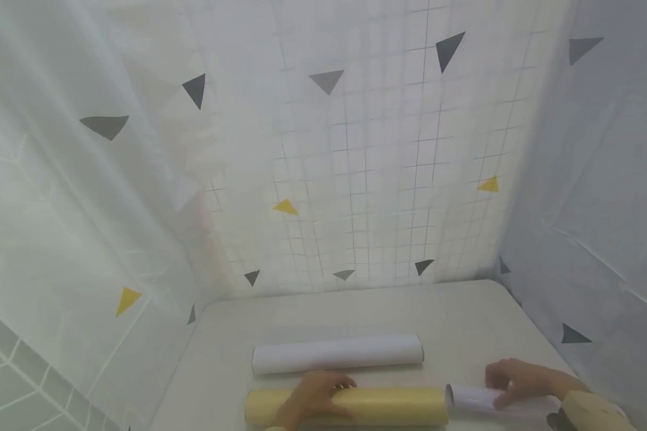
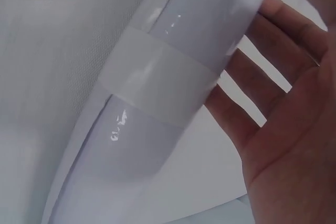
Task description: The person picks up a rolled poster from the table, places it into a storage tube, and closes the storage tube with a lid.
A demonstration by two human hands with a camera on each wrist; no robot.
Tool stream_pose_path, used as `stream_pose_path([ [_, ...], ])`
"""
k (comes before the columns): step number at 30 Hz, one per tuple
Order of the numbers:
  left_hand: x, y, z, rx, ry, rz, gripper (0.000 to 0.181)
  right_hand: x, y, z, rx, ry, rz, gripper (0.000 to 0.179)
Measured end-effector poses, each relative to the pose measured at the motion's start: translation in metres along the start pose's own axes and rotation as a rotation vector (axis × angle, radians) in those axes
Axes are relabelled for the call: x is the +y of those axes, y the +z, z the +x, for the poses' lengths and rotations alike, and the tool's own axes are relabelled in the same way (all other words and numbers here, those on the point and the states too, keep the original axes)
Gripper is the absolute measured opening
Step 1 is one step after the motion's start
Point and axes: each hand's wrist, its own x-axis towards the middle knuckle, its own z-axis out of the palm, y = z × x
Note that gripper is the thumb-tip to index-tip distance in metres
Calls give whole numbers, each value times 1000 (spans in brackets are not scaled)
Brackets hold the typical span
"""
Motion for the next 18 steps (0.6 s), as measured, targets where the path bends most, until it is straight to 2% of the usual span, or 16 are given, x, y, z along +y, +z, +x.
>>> stream_pose_path([
  [4,3,-3,-2,-82,9,21,62,1,0,2,30,-55,-1,26],
  [7,5,-3,-3,-106,9,35,66,1,1,5,58,-64,2,32],
  [14,8,2,-2,-48,68,138,64,-7,5,13,111,-72,-23,35],
  [18,12,3,-3,-47,28,130,63,-13,7,19,120,-89,-27,36],
])
